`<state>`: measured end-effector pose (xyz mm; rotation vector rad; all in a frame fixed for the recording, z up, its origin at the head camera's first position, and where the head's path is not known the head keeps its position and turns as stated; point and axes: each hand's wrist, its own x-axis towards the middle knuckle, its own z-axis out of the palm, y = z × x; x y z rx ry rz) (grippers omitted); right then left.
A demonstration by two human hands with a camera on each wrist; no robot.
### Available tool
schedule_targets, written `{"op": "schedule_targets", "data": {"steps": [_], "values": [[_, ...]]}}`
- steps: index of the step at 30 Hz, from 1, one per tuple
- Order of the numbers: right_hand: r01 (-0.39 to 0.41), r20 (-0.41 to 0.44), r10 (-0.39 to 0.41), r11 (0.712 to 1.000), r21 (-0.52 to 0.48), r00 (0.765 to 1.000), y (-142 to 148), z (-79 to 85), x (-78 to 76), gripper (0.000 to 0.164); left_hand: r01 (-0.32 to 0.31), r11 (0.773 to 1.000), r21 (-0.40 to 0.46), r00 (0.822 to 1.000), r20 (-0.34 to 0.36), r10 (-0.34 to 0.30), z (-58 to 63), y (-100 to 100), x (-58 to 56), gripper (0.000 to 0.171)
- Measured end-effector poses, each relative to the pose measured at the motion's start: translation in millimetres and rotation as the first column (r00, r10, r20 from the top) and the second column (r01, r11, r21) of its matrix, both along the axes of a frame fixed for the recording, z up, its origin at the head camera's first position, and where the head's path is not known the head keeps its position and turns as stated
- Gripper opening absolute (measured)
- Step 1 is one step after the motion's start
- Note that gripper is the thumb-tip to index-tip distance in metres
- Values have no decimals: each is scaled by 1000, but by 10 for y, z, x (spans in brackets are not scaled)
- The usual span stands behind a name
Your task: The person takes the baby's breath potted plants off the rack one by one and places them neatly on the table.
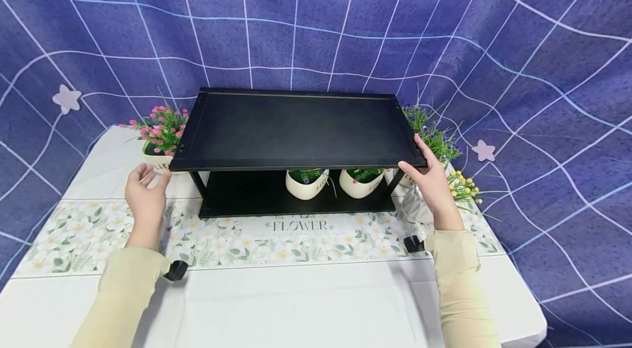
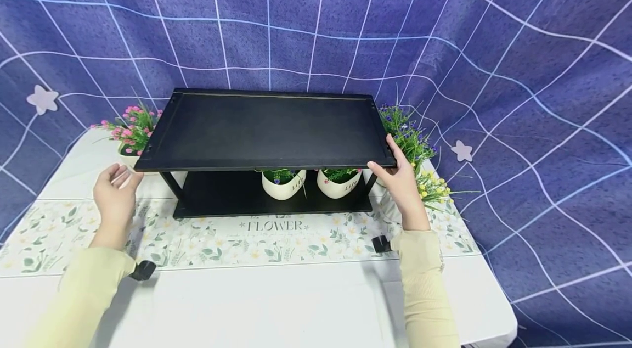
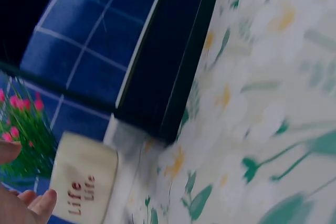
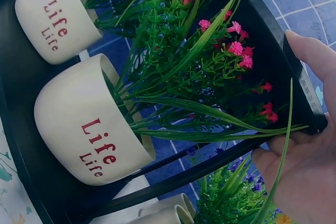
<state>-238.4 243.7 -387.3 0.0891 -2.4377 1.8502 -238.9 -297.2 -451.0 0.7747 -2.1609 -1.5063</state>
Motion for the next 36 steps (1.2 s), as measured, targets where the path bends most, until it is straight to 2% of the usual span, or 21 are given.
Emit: {"op": "schedule_targets", "data": {"steps": [5,13,17,21,24,26,28,34,36], "values": [[6,4,-6,1000,20,1000,1,5,6,74,-4,1000,-16,998,-70,3,63,145,173,60],[7,6,-7,1000,1,1000,19,7,14,76,-40,997,71,975,-216,54,46,391,392,57],[11,3,-11,1000,9,1000,18,13,12,76,-28,989,145,952,-299,70,1,517,472,55],[2,7,-2,1000,0,1000,2,7,10,76,-8,973,231,921,-377,97,-26,647,530,52],[-5,5,5,1000,-13,1000,-4,-1,12,75,21,967,255,896,-433,95,-27,778,563,50],[-8,2,8,1000,-24,1000,-8,-3,15,75,50,963,263,881,-467,82,-26,877,583,48],[-11,-2,11,999,-34,1000,-10,-3,16,75,77,963,257,872,-485,59,-35,972,598,47],[-20,-5,19,998,-59,1000,-10,-5,11,75,157,972,173,882,-468,-58,-86,1216,611,46],[-23,-10,23,997,-70,1000,-9,-7,7,75,185,971,152,874,-477,-92,-119,1290,597,45]]}}
